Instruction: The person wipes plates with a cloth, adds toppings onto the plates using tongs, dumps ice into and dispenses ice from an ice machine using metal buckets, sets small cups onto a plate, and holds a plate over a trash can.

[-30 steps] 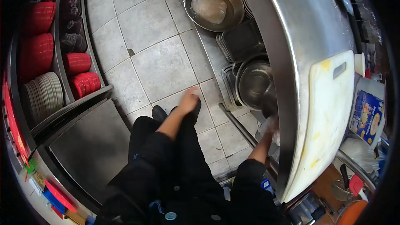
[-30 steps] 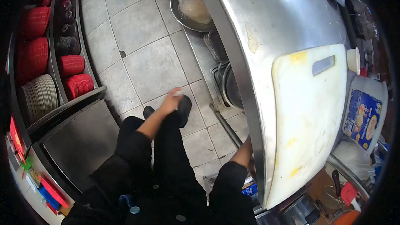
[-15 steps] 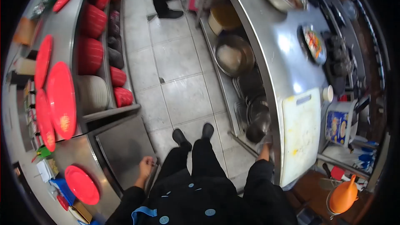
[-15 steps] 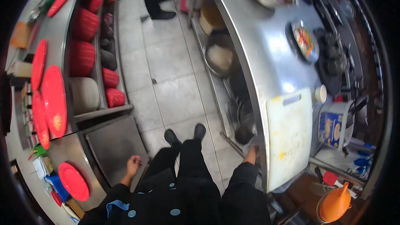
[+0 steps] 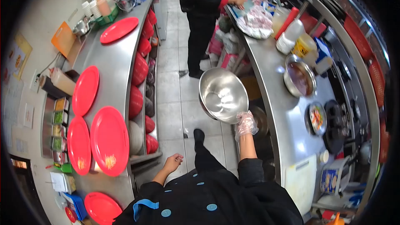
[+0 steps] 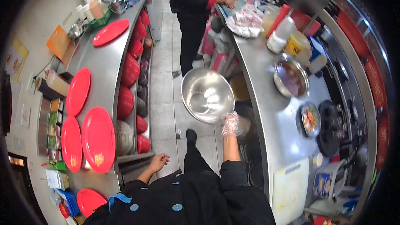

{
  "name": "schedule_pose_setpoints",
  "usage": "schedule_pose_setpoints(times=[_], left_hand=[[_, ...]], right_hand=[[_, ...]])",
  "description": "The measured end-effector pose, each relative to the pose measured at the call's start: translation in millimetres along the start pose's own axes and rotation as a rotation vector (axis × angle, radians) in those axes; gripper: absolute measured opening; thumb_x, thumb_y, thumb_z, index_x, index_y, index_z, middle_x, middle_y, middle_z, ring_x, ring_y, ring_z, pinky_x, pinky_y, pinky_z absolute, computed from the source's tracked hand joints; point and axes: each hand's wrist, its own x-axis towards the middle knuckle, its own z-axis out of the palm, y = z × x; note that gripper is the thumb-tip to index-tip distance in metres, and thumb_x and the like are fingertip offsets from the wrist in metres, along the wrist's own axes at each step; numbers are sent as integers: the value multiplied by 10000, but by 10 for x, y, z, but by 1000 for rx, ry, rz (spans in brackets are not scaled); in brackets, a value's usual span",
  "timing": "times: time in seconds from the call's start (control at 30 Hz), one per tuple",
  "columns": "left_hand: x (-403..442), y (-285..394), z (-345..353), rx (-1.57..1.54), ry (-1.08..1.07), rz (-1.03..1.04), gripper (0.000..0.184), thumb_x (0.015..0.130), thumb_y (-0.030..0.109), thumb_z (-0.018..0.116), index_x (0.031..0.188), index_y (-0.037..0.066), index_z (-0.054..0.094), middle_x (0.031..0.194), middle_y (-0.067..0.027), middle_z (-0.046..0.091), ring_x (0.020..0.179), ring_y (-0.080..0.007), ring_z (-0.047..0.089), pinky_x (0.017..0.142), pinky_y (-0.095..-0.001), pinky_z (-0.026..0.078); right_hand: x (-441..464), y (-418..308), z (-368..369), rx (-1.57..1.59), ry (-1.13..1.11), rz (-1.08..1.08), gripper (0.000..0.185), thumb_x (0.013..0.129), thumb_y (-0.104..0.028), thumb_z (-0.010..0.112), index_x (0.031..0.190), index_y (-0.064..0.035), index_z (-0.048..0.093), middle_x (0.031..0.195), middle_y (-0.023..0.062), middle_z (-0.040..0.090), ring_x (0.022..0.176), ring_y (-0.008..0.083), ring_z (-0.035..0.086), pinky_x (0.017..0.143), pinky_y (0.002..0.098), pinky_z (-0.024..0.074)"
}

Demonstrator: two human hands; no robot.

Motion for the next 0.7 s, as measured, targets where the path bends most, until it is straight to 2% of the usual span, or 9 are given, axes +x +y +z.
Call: schedule_pose_setpoints(times=[0.03,0.1,0.17,0.3,0.37,0.43,0.47,0.6,0.7], left_hand=[[190,157,-141,29,16,-7,183,860,109,505,982,22,611,797,-74,651,674,-131,617,642,-276,500],[562,380,-453,20,52,-9,197,854,133,510,987,31,612,818,-106,656,714,-176,630,679,-310,503],[839,577,-775,276,107,39,211,849,153,518,999,37,610,847,-140,654,776,-242,634,717,-350,498],[1097,1674,-1487,351,233,124,234,847,169,540,1023,28,600,875,-151,650,825,-287,630,738,-375,491],[1232,2166,-1756,237,324,132,222,864,161,542,1039,35,594,924,-162,636,833,-288,628,746,-365,491],[1475,2506,-2018,221,386,132,220,875,171,539,1045,40,592,948,-163,627,848,-295,622,756,-368,489],[1634,2686,-2186,207,409,125,220,875,171,539,1045,40,592,948,-163,627,848,-295,622,756,-368,489],[2328,3153,-2869,261,453,269,206,888,163,528,1040,40,596,965,-154,621,887,-306,608,773,-367,481],[2852,3487,-3534,271,469,372,200,889,159,531,1032,37,599,986,-137,616,909,-309,597,793,-365,472]], right_hand=[[284,27,239,8,-22,-6,75,775,-105,574,708,-70,570,590,28,553,465,154,472,437,297,404],[1122,309,562,-370,-125,-786,48,678,-107,566,718,-90,545,533,20,474,393,147,438,375,313,373],[2049,890,760,-1414,77,-720,157,796,-149,511,761,-40,619,673,68,590,615,205,597,585,354,499],[2048,702,1838,-768,-440,-358,179,818,-181,488,711,-76,586,673,96,580,613,210,577,544,378,465],[1012,-688,2807,-1025,-524,-466,157,778,-169,466,724,-57,562,709,159,561,667,302,567,641,426,488],[1152,-854,3752,-1159,-573,-1066,72,657,-62,509,715,-21,520,710,245,542,658,381,528,625,451,425],[1197,-971,4234,-1143,-554,-1060,154,773,-167,516,845,-43,571,757,205,581,725,345,594,693,434,481],[1022,-1621,5930,-385,-752,-854,53,636,-6,520,683,-22,499,600,81,483,572,137,421,557,314,417],[1173,-1834,7013,-382,-530,-881,56,645,-33,543,699,-25,534,615,51,514,580,129,437,564,307,415]])
